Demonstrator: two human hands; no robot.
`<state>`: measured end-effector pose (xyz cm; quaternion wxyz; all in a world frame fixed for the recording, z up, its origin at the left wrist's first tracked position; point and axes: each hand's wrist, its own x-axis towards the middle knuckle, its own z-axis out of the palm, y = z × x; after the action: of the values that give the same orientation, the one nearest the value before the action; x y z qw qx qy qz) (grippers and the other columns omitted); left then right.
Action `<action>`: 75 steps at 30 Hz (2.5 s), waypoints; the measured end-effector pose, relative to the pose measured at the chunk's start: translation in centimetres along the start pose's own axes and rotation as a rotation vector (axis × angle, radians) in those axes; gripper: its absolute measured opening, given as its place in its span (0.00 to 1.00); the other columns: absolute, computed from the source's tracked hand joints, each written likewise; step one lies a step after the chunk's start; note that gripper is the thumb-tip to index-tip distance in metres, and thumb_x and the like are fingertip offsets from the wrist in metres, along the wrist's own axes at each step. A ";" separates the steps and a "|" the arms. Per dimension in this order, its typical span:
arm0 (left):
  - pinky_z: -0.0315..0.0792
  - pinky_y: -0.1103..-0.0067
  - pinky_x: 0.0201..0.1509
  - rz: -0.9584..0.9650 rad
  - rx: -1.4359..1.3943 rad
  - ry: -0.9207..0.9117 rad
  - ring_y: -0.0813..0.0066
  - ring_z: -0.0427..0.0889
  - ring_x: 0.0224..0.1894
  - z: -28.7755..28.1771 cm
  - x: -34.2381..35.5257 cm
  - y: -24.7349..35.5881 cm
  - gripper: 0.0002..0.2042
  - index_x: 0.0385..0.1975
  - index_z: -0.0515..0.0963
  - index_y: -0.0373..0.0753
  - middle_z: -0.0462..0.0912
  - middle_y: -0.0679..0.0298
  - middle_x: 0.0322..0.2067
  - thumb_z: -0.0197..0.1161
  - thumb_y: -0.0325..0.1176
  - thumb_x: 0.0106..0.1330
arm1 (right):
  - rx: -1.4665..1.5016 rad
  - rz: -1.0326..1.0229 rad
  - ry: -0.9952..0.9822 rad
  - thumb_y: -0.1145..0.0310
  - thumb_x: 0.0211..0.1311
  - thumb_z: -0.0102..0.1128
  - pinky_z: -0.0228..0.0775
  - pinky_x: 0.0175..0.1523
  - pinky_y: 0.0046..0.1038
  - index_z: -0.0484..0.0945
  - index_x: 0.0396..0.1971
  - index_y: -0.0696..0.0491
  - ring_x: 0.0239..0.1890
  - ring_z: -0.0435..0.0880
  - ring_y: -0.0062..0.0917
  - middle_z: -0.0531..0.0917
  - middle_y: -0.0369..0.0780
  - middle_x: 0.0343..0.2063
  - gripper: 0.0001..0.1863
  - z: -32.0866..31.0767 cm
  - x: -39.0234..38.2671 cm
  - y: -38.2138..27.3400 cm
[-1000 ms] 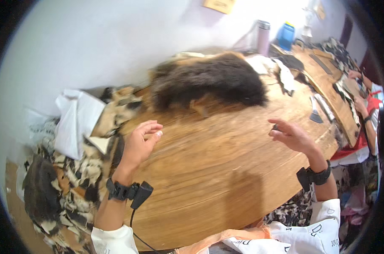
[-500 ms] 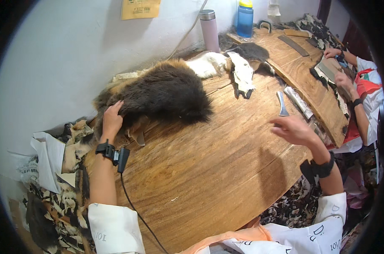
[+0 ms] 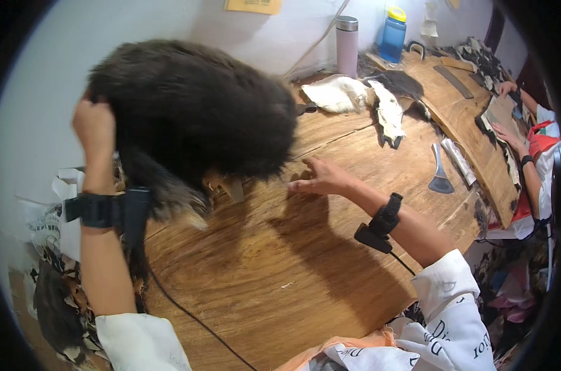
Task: Cutting and assembling pieces of fur and leather using a template and handheld blade.
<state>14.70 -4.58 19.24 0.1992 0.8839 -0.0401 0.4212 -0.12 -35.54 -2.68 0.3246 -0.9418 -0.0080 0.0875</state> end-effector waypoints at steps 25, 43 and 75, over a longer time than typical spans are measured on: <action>0.65 0.72 0.55 -0.210 0.477 -0.161 0.57 0.72 0.51 -28.3 -14.6 -38.0 0.30 0.50 0.72 0.43 0.75 0.54 0.48 0.44 0.11 0.44 | -0.499 -0.424 0.365 0.64 0.33 0.67 0.52 0.55 0.44 0.68 0.51 0.52 0.62 0.53 0.40 0.61 0.47 0.55 0.36 12.7 10.6 -19.6; 0.72 0.73 0.43 0.549 0.403 -0.381 0.62 0.77 0.43 -13.8 -19.1 -20.9 0.12 0.39 0.77 0.37 0.77 0.55 0.42 0.54 0.24 0.55 | -1.135 -0.056 0.927 0.78 0.52 0.43 0.63 0.50 0.37 0.74 0.39 0.61 0.48 0.72 0.36 0.77 0.45 0.41 0.14 -18.5 0.3 9.3; 0.68 0.76 0.43 -0.371 0.115 -0.062 0.71 0.77 0.39 -14.5 -14.8 -30.1 0.14 0.43 0.74 0.34 0.79 0.58 0.37 0.56 0.36 0.62 | 0.777 -0.081 0.487 0.65 0.56 0.58 0.64 0.45 0.19 0.75 0.42 0.56 0.38 0.74 0.18 0.79 0.34 0.35 0.15 -7.9 -0.9 1.0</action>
<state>1.85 27.15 6.60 0.2213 0.8986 0.1417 0.3514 0.34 -41.23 2.96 0.6494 -0.7421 0.0653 -0.1526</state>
